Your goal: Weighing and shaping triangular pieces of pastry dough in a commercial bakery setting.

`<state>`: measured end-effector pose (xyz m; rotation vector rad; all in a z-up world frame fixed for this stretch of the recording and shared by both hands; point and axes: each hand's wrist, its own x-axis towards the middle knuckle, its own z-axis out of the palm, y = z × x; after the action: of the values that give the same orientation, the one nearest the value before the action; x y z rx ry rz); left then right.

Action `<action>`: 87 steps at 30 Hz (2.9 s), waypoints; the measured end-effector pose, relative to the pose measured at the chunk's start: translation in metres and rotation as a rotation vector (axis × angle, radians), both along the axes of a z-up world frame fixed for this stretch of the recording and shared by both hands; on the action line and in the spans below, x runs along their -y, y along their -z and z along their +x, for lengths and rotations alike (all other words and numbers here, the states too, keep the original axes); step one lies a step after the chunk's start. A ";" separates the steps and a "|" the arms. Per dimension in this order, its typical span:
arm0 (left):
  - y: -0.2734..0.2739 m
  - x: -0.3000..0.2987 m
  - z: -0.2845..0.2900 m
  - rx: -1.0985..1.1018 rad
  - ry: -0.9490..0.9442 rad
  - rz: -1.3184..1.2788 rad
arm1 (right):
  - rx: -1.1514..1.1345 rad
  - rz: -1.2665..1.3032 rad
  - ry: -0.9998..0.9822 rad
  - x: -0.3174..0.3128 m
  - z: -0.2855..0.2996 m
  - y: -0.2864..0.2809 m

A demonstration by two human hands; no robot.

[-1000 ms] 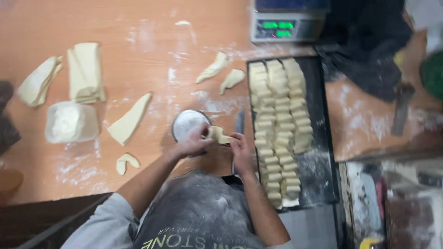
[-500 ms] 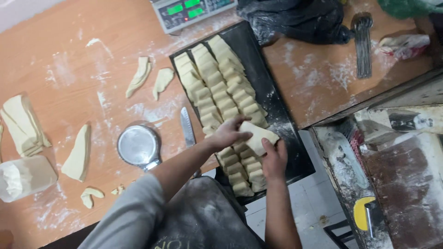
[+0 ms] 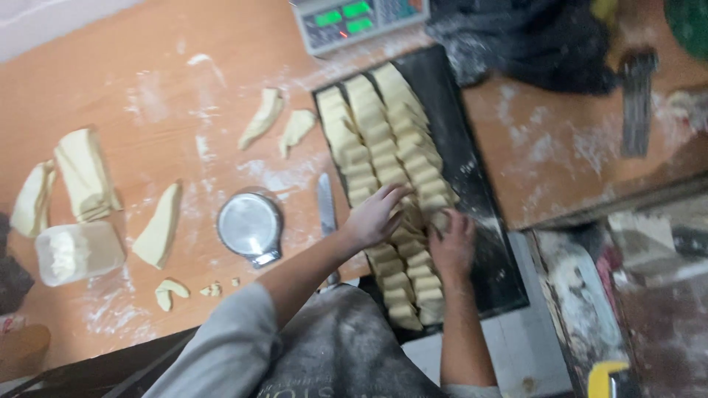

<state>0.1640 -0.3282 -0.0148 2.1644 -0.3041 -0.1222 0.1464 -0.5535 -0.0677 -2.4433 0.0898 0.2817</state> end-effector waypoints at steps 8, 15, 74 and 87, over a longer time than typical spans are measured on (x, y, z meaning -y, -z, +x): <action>-0.015 -0.204 -0.207 -0.113 -0.428 0.097 | 0.136 0.138 -0.209 -0.173 -0.003 -0.038; 0.029 -0.317 -0.353 -0.225 -0.914 0.021 | 0.075 0.359 -1.069 -0.453 -0.088 -0.004; 0.043 -0.293 -0.263 -0.491 -0.951 0.356 | -0.416 -0.112 -0.860 -0.342 -0.018 -0.065; 0.072 -0.250 -0.314 -0.473 -0.775 0.433 | -0.317 -0.394 -0.996 -0.292 -0.051 -0.041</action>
<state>-0.1503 -0.0783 -0.0868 2.4291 0.8978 -0.2644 0.0955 -0.2611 -0.0267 -2.6041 -1.0422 1.1664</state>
